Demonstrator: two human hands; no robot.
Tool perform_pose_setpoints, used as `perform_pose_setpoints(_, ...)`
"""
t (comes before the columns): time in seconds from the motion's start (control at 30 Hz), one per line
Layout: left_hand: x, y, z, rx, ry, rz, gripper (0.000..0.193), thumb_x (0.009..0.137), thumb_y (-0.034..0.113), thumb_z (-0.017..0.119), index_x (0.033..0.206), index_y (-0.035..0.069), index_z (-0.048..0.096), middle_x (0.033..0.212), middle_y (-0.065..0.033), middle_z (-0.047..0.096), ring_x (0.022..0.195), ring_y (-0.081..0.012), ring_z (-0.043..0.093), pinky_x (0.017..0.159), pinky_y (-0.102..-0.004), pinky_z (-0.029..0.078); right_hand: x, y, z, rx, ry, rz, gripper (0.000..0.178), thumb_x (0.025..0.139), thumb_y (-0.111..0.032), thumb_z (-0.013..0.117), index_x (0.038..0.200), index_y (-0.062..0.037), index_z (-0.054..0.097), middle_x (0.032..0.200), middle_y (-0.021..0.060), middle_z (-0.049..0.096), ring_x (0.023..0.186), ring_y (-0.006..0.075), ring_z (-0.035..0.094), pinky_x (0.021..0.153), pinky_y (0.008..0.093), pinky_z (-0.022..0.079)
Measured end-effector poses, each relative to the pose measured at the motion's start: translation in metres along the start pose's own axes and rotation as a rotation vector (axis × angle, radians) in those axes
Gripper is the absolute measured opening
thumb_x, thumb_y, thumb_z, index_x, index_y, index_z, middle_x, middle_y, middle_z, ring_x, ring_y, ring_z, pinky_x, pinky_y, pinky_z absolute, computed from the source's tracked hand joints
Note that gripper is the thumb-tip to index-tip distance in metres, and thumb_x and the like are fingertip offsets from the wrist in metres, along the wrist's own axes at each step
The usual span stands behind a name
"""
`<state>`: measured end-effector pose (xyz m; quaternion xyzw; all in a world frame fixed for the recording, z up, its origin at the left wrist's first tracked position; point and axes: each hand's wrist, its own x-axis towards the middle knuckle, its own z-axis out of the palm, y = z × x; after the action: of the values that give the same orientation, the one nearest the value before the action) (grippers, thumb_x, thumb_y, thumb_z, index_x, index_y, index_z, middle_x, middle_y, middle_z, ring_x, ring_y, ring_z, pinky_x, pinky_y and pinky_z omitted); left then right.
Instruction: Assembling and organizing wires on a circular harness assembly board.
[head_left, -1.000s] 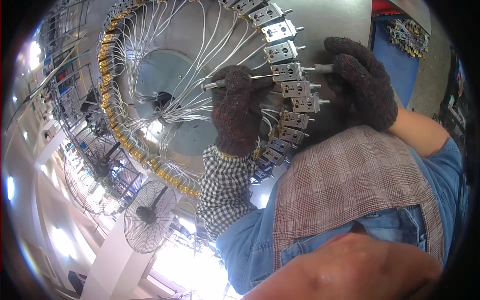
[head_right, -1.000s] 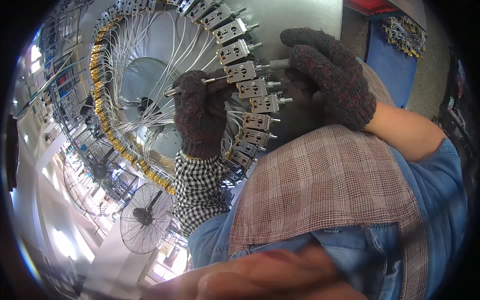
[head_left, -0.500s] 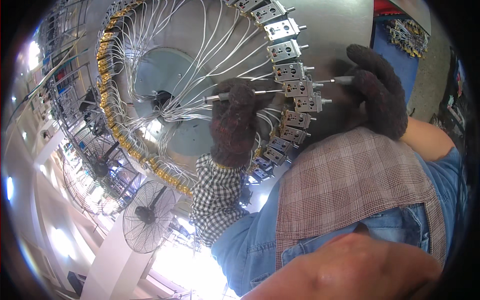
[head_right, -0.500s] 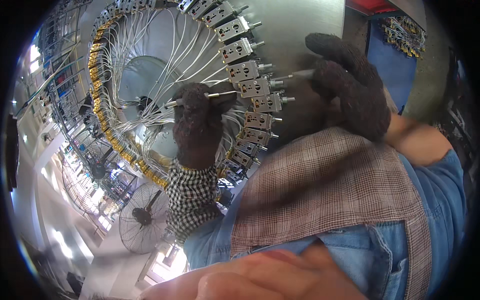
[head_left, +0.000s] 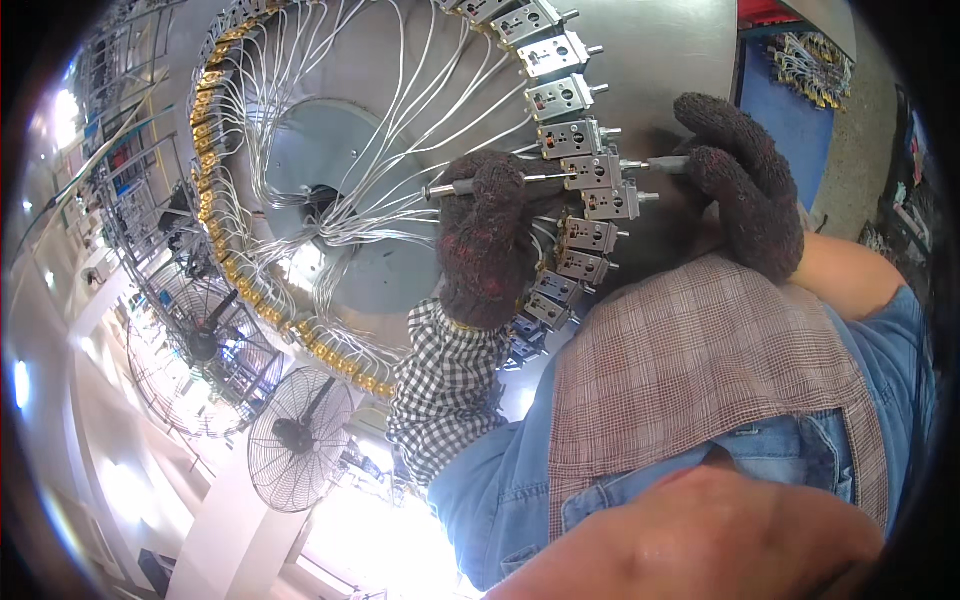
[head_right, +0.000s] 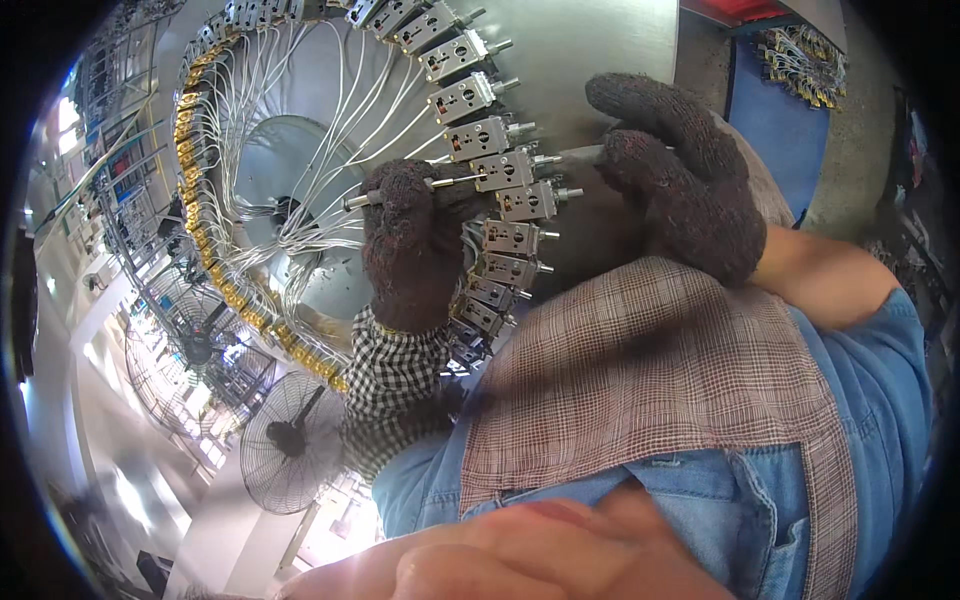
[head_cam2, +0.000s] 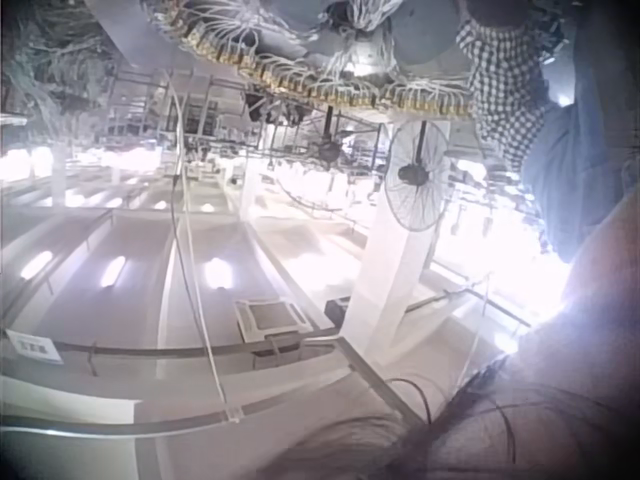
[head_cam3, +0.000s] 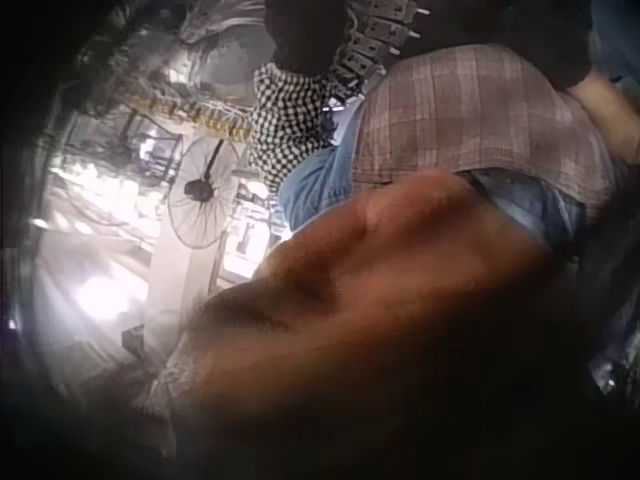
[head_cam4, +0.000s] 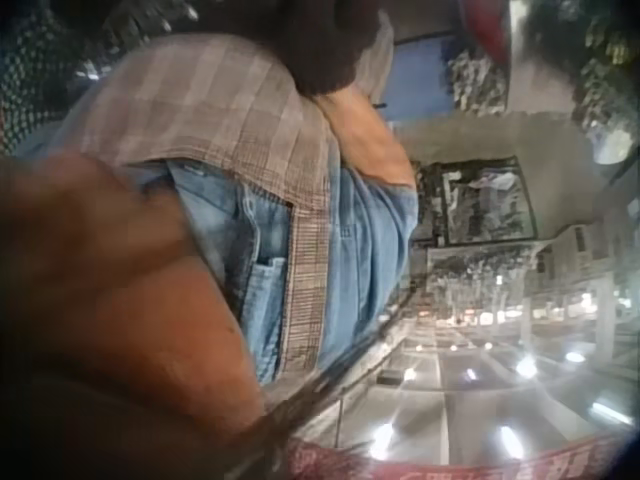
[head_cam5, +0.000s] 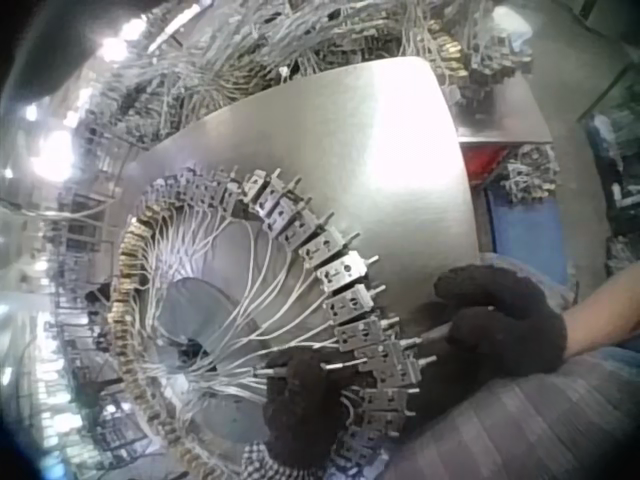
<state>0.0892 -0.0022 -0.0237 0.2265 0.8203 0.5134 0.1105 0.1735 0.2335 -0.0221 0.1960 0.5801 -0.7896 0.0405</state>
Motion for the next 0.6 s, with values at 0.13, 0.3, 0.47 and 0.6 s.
perform_pose_setpoints(0.13, -0.005, 0.002, -0.003, -0.074, -0.062, -0.113, 0.022, 0.089, 0.003, 0.044, 0.11, 0.002, 0.044, 0.101, -0.0189, 0.059, 0.092, -0.0313, 0.061, 0.077, -0.0407, 0.054, -0.001, 0.004, 0.001, -0.006, -0.008, -0.067, 0.041, 0.09, -0.017, 0.056, 0.127, -0.0043, 0.046, 0.098, 0.0082, 0.058, 0.079, 0.0129, 0.054, 0.069, 0.0261, 0.047)
perform_pose_setpoints(0.3, -0.006, 0.007, -0.004, 0.0, -0.131, -0.091, 0.017, 0.096, 0.007, 0.036, 0.111, 0.0, 0.037, 0.108, -0.0216, 0.057, 0.095, -0.0324, 0.063, 0.08, -0.0397, 0.056, -0.004, -0.001, -0.005, -0.071, -0.084, -0.182, 0.041, 0.091, -0.019, 0.055, 0.128, -0.0045, 0.046, 0.101, 0.0085, 0.058, 0.081, 0.0132, 0.056, 0.068, 0.0263, 0.048)
perform_pose_setpoints(0.47, 0.0, 0.001, -0.002, 0.015, -0.164, -0.022, 0.017, 0.096, 0.009, 0.037, 0.111, 0.001, 0.038, 0.108, -0.0222, 0.057, 0.095, -0.0329, 0.063, 0.081, -0.0405, 0.055, 0.006, 0.003, -0.008, -0.167, -0.155, -0.267, 0.04, 0.092, -0.018, 0.054, 0.128, -0.0041, 0.046, 0.103, 0.0085, 0.059, 0.082, 0.0128, 0.057, 0.066, 0.0252, 0.048)
perform_pose_setpoints(0.6, 0.002, -0.001, -0.002, -0.087, -0.095, -0.121, 0.018, 0.095, 0.011, 0.04, 0.112, 0.002, 0.04, 0.107, -0.0219, 0.057, 0.096, -0.0335, 0.062, 0.082, -0.0426, 0.054, 0.009, 0.008, -0.007, -0.297, -0.038, -0.383, 0.037, 0.092, -0.018, 0.053, 0.125, -0.0029, 0.049, 0.103, 0.009, 0.059, 0.08, 0.0127, 0.057, 0.067, 0.0251, 0.049)
